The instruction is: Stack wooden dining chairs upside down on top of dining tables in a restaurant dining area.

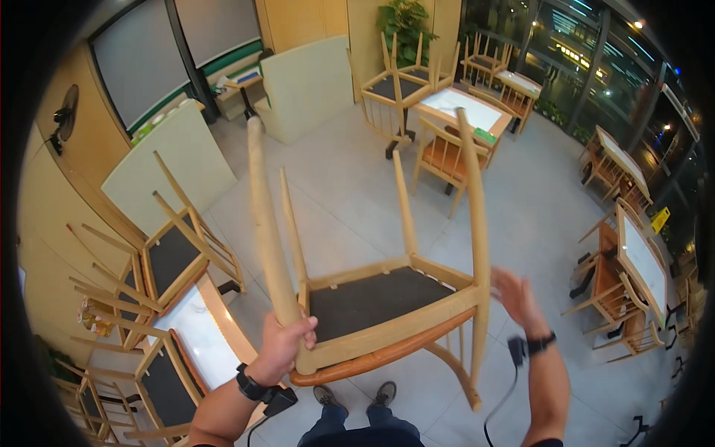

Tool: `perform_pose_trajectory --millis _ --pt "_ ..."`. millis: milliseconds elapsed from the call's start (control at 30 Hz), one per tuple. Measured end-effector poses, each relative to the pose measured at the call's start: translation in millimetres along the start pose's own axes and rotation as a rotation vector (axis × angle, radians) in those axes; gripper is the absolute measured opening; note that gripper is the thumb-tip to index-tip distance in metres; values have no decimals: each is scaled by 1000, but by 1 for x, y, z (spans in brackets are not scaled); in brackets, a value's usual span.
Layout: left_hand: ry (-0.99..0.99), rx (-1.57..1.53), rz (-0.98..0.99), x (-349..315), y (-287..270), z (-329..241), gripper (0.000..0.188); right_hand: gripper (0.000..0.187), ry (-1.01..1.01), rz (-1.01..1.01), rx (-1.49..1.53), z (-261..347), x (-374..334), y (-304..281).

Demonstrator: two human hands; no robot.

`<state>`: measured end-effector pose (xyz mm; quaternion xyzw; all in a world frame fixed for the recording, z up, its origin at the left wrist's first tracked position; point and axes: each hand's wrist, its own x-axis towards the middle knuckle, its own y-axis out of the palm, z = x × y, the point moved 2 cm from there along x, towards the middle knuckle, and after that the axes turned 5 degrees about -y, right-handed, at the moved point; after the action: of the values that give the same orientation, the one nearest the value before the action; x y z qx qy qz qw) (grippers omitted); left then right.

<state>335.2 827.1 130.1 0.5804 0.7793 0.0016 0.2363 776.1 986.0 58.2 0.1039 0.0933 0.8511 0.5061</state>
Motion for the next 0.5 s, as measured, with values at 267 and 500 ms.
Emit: perform_pose_trajectory --millis 267,500 --pt "226 356 -93 -98 -40 8 19 19 -18 -416 63 -30 79 121" --pt "333 388 -379 -187 -110 21 23 11 -176 -407 91 -89 -9 211"
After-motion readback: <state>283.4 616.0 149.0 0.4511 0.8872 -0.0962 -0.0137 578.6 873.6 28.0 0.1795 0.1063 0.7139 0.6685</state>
